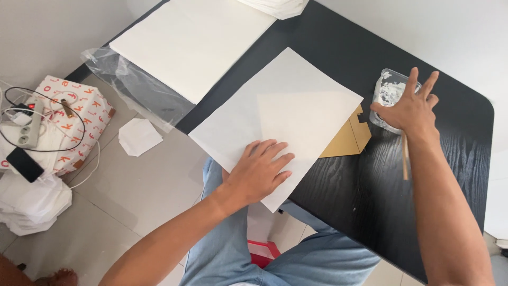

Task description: Assembling a paper and cardboard package by folding and gluing.

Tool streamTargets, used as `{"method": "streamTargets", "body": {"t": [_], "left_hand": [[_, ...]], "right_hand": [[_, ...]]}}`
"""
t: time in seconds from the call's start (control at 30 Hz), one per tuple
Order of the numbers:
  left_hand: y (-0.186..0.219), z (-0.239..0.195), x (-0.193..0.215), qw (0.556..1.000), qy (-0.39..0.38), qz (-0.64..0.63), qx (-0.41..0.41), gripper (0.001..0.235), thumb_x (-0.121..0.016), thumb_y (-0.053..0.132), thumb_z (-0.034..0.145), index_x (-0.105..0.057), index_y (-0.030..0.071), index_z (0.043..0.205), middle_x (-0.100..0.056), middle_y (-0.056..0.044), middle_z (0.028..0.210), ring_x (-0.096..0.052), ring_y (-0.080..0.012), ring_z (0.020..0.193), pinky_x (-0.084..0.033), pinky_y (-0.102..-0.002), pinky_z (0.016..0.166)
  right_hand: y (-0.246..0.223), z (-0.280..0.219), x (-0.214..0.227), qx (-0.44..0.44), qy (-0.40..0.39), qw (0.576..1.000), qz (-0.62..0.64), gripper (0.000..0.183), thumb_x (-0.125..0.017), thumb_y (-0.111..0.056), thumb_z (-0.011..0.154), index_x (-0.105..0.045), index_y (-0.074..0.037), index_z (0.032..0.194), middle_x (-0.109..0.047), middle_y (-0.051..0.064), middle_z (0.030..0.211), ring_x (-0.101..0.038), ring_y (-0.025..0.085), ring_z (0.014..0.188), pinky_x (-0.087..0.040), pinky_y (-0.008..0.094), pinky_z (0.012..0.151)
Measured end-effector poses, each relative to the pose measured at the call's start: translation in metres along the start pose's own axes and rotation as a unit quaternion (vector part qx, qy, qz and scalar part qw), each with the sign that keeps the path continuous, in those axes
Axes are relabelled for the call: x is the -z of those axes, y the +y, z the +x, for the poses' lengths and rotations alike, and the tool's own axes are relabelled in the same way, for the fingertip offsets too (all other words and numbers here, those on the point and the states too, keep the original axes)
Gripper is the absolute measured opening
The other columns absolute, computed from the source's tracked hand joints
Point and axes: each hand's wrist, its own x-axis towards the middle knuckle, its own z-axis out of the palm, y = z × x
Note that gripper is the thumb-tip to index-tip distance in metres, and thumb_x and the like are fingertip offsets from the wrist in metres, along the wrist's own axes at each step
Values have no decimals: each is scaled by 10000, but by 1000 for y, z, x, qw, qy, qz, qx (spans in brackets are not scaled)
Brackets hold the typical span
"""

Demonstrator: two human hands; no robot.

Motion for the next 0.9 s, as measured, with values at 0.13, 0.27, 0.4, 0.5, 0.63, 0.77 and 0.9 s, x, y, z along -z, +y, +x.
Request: {"method": "streamTargets", "body": {"t": [0.13, 0.27, 0.4, 0.5, 0.63, 0.77, 0.9], "left_hand": [[-9, -4, -3, 999, -24, 19, -22, 377, -509, 361, 1047, -666, 148, 1314, -580, -99, 1473, -473, -317, 1388, -348, -512, 1118], [-8, -10, -1, 998, -44, 17, -40, 406, -527, 397, 1033, -643, 155, 1338, -542, -96, 1518, -435, -325, 1434, -316, -553, 1143], [4, -25, 16, 991, -104, 32, -79, 926, -690, 742, 760, -517, 167, 1465, -415, -149, 1603, -329, -386, 1493, -252, -614, 1165], [0, -40, 23, 985, -107, 70, -116, 1060, -858, 633, 626, -456, 209, 1510, -375, -158, 1633, -319, -397, 1510, -267, -601, 1180], [-16, -49, 23, 985, -35, 75, -151, 509, -711, 273, 933, -573, 158, 1410, -511, -120, 1560, -433, -339, 1474, -345, -540, 1179], [-17, -44, 46, 991, -68, 11, -116, 384, -516, 191, 1050, -594, 130, 1422, -558, -98, 1520, -493, -377, 1409, -371, -571, 1128], [-17, -37, 62, 994, -99, -19, -46, 672, -359, 632, 1004, -470, 241, 1540, -467, -97, 1581, -381, -358, 1474, -309, -620, 1143]], "right_hand": [[18, 10, 4, -20, -21, 999, 23, 1134, -695, -449, 919, 89, -259, 1716, 311, 20, 1635, 5, 476, 1553, -306, 716, 1186], [43, 25, 5, -35, -28, 999, 28, 1158, -704, -459, 909, 105, -281, 1718, 327, 4, 1624, 43, 476, 1559, -235, 732, 1228], [44, 2, 14, 10, 19, 999, -30, 1200, -661, -577, 813, 90, -221, 1679, 190, 82, 1680, 26, 421, 1591, -123, 746, 1208], [36, -29, -3, 158, 74, 985, -16, 1076, -645, -494, 838, -63, -82, 1644, -104, 161, 1706, -164, 409, 1540, -190, 650, 1165], [40, -75, -62, 370, 5, 928, -34, 1003, -459, -603, 906, 2, -118, 1654, -22, 83, 1750, -37, 217, 1598, -94, 543, 1160], [52, -101, -95, 417, 15, 908, -34, 922, -441, -521, 970, -2, -76, 1648, -82, 146, 1737, -203, 262, 1555, -140, 546, 1149], [69, -131, -108, 383, 21, 922, -50, 1077, -505, -659, 882, -29, -84, 1659, -110, 131, 1731, -166, 256, 1566, -170, 569, 1143]]}}
